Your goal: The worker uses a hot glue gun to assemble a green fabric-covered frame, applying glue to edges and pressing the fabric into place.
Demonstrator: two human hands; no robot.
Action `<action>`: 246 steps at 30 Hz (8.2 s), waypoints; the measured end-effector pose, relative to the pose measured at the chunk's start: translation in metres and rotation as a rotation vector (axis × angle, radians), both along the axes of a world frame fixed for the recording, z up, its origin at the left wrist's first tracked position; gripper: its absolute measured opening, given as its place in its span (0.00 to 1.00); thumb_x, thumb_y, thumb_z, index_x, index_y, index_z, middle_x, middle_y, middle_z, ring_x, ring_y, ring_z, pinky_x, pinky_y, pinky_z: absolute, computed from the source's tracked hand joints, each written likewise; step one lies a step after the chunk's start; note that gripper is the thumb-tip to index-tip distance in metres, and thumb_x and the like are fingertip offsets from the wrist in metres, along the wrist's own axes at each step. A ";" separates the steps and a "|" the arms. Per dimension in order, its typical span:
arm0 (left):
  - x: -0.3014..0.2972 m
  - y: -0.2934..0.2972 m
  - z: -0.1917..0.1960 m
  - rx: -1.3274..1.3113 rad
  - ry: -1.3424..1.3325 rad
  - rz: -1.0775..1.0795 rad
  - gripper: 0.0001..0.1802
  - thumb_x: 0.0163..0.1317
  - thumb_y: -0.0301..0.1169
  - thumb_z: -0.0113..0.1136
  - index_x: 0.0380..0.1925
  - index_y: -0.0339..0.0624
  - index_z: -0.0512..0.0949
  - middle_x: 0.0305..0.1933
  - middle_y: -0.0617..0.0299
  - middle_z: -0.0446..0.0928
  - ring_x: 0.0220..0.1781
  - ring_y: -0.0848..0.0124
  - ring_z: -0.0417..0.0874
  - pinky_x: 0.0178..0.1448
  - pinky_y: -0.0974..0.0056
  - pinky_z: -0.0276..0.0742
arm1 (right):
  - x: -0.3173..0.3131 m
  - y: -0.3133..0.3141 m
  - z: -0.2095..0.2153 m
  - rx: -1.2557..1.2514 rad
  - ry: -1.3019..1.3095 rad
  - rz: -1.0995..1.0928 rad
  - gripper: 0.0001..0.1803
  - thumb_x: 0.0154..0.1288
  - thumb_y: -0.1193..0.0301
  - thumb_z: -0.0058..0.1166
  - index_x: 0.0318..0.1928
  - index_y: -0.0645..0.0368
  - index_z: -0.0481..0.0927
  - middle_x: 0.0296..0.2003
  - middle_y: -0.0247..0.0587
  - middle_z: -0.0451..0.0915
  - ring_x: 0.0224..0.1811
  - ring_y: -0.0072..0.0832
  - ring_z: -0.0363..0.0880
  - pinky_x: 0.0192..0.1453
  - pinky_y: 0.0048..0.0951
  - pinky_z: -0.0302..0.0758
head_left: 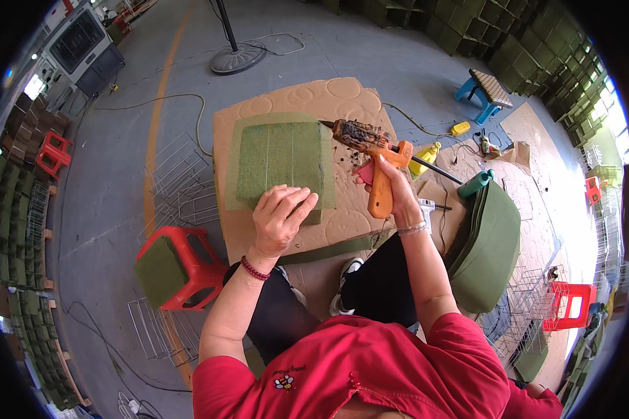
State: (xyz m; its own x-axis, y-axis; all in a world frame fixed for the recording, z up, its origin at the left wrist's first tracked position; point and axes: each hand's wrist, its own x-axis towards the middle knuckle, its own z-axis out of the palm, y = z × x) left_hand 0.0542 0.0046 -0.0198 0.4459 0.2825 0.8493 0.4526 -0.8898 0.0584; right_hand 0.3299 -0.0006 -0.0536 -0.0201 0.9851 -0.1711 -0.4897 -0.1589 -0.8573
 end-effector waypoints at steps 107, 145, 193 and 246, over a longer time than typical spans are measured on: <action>0.003 0.053 0.025 -0.255 -0.684 0.043 0.11 0.55 0.20 0.69 0.39 0.39 0.84 0.36 0.59 0.86 0.36 0.69 0.88 0.37 0.70 0.82 | -0.074 -0.101 0.003 0.346 -0.155 -0.252 0.11 0.64 0.72 0.51 0.45 0.64 0.73 0.35 0.42 0.74 0.42 0.39 0.75 0.54 0.47 0.74; 0.001 0.050 0.027 -0.255 -0.674 0.026 0.08 0.61 0.24 0.64 0.40 0.40 0.84 0.31 0.56 0.83 0.31 0.63 0.85 0.36 0.64 0.80 | -0.085 -0.105 -0.001 0.298 -0.097 -0.180 0.11 0.63 0.70 0.53 0.41 0.63 0.73 0.37 0.50 0.79 0.42 0.33 0.76 0.50 0.30 0.68; -0.021 0.051 0.023 -0.416 -0.629 0.014 0.13 0.61 0.20 0.64 0.46 0.38 0.83 0.42 0.58 0.86 0.46 0.70 0.88 0.47 0.70 0.83 | -0.110 -0.110 -0.002 0.284 -0.027 -0.070 0.11 0.64 0.68 0.52 0.40 0.64 0.74 0.35 0.44 0.75 0.43 0.35 0.76 0.53 0.34 0.70; -0.030 0.051 0.022 -0.609 -0.669 -0.067 0.13 0.63 0.23 0.64 0.48 0.36 0.82 0.43 0.58 0.86 0.47 0.73 0.86 0.51 0.71 0.82 | -0.134 -0.111 -0.006 0.224 -0.092 0.058 0.15 0.61 0.65 0.51 0.41 0.64 0.71 0.34 0.45 0.72 0.42 0.39 0.74 0.52 0.37 0.68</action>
